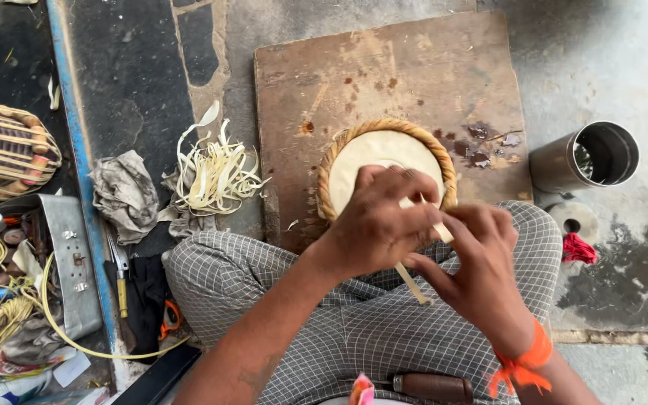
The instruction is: The person sits on the floor and repairs a small drum by threading a white strip through the rim using a metal tool. They repeatedly pull the strip through holes in the drum's edge and tighten it to secure the drumhead.
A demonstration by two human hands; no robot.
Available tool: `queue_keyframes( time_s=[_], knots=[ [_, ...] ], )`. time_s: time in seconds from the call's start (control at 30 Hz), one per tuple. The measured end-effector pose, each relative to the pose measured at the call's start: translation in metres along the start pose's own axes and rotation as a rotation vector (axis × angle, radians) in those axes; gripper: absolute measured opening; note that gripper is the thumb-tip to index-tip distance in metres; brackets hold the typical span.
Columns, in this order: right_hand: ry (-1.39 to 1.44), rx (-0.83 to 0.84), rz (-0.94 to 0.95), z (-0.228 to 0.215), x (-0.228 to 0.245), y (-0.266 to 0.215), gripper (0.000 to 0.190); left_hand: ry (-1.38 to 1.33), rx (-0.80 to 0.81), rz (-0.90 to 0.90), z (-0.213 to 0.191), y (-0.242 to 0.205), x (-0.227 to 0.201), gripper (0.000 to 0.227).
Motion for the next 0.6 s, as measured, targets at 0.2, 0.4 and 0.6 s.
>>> queue_keyframes(
  time_s=[0.2,0.4,0.6],
  knots=[
    [0.059,0.003,-0.176,0.018,0.018,0.018,0.033,0.150,0.074,-0.191,-0.020,-0.017,0.023,0.028],
    [0.117,0.017,-0.177,0.027,0.016,0.015,0.024,0.041,0.396,-0.266,0.005,-0.046,0.038,0.020],
    [0.125,-0.127,-0.153,0.036,0.012,0.008,0.029,-0.070,0.474,-0.393,0.013,-0.049,0.049,0.025]
  ],
)
Point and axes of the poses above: each hand's wrist, its own y-axis towards the middle knuckle, its own z-axis out of the palm, x = y × z, the point moved 8 cm from there along y, towards the middle knuckle, and after that the axes turned 10 degrees about z, right-handed, at the moved point
